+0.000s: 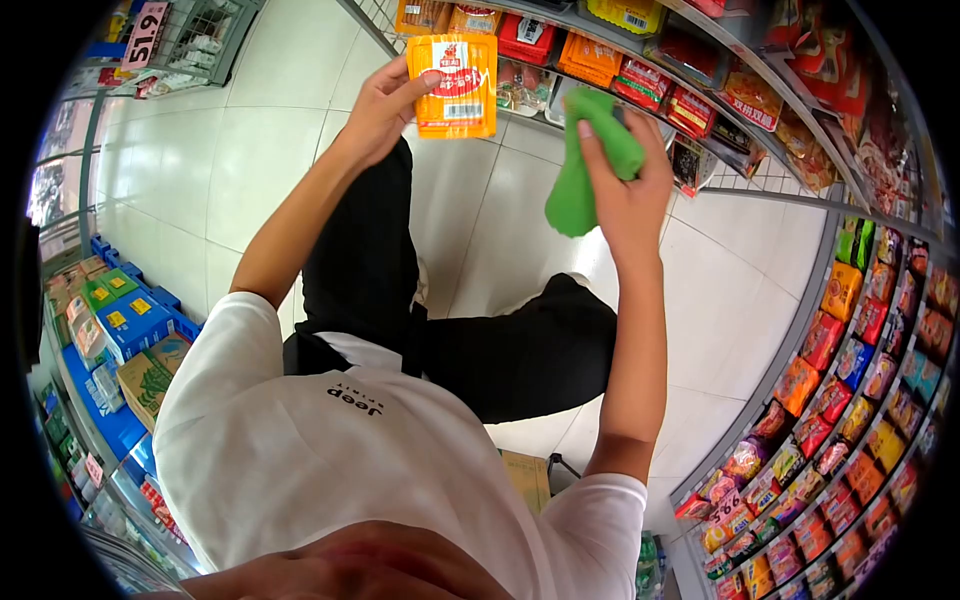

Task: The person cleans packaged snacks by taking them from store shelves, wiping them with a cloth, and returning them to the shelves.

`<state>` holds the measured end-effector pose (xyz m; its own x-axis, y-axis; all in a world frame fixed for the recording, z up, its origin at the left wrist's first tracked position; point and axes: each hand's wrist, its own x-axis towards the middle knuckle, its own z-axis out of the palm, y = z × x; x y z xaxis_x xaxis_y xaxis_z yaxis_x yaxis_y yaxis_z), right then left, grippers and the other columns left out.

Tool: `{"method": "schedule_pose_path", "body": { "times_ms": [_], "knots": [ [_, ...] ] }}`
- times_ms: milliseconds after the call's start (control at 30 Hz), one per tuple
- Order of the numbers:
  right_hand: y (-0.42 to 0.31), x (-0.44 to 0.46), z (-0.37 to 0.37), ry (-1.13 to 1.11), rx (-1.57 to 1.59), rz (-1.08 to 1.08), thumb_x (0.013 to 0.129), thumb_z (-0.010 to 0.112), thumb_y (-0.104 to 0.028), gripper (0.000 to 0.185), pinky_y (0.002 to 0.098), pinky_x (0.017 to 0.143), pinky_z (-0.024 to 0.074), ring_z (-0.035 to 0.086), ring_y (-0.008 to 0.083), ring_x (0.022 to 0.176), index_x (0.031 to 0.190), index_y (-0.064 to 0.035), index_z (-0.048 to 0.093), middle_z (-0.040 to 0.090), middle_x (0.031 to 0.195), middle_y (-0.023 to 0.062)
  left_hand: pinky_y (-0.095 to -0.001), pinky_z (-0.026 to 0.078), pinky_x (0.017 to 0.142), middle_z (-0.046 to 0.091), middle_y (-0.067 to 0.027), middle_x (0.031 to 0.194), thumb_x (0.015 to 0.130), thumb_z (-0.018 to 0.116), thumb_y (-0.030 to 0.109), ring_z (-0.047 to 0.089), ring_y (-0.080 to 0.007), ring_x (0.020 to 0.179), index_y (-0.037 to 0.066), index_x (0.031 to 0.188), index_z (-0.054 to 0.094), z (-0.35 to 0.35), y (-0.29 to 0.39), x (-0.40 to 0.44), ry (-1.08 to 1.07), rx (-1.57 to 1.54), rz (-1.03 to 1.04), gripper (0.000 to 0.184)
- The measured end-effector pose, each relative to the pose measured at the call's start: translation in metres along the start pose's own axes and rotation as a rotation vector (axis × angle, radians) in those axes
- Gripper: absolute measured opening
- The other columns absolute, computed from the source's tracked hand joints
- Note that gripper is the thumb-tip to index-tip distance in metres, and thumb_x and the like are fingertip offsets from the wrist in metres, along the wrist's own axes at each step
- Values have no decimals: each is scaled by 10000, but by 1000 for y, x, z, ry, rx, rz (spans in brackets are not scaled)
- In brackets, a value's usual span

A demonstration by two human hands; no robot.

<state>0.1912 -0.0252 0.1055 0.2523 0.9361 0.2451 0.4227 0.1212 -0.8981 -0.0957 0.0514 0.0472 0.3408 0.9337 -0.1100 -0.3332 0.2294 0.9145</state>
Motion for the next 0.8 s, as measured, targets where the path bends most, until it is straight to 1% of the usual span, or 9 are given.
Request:
{"method": "schedule_pose_path", "body": {
  "times_ms": [33,67,200,300,433,567,700,733,800],
  "knots": [
    [1,1,2,-58,-78,-116,895,821,-165,356,295,856,516,646,199,947,1159,29,682,675,1060,97,-316,554,1007,696,-102,1237,1040,646,176,684,-157,1112,-1,1305,599,8,-2,-4,12,-200,-82,322],
    [0,1,4,-73,-97,-126,848,836,-111,380,311,858,521,642,232,958,1167,20,677,654,1107,122,-331,549,1021,675,-90,1284,1050,620,179,671,-161,1154,25,1358,565,13,-10,-8,27,-388,-149,348],
    [-14,-2,14,-97,-147,-345,819,805,-57,399,350,854,534,662,280,960,1188,20,672,652,1108,129,-362,537,1050,652,-70,1317,1053,616,187,653,-175,1201,62,1415,514,53,-15,-24,-7,-615,-224,396],
    [-15,1,22,-113,-192,-396,815,792,-67,415,357,848,539,672,304,971,1205,8,672,653,1102,128,-386,537,1057,645,-72,1320,1068,591,189,652,-176,1204,59,1406,516,76,-21,-29,-43,-640,-229,370],
    [-1,1,25,-64,-268,-289,796,772,-57,418,372,835,551,683,320,980,1203,-17,683,659,1091,127,-403,551,1047,634,-73,1321,1085,559,196,644,-177,1215,70,1413,510,93,-18,-29,-73,-684,-215,355],
    [-13,-18,27,-315,-336,-430,734,792,-40,458,372,821,553,697,301,963,1184,-39,710,672,1051,100,-385,549,1041,624,-71,1329,1090,547,193,633,-176,1230,89,1427,496,94,-11,-18,-56,-671,-182,356],
    [6,7,21,64,-354,-500,705,794,-21,455,371,773,562,679,277,953,1147,-107,734,670,1043,60,-387,540,1042,613,-58,1363,1105,514,234,626,-177,1243,124,1482,456,103,-11,-23,-74,-612,-218,396],
    [6,8,23,81,-360,-451,684,780,-4,483,373,761,561,669,282,956,1149,-123,733,669,1044,52,-392,537,1045,611,-55,1376,1112,500,255,624,-176,1247,138,1503,440,104,-11,-24,-61,-586,-228,413],
    [-4,-4,26,-96,-406,-528,676,771,1,503,375,764,559,669,282,957,1163,-117,729,670,1047,56,-399,521,1059,597,-47,1398,1123,454,326,606,-181,1272,149,1511,433,103,-14,-24,-30,-582,-252,427]
  ]
}}
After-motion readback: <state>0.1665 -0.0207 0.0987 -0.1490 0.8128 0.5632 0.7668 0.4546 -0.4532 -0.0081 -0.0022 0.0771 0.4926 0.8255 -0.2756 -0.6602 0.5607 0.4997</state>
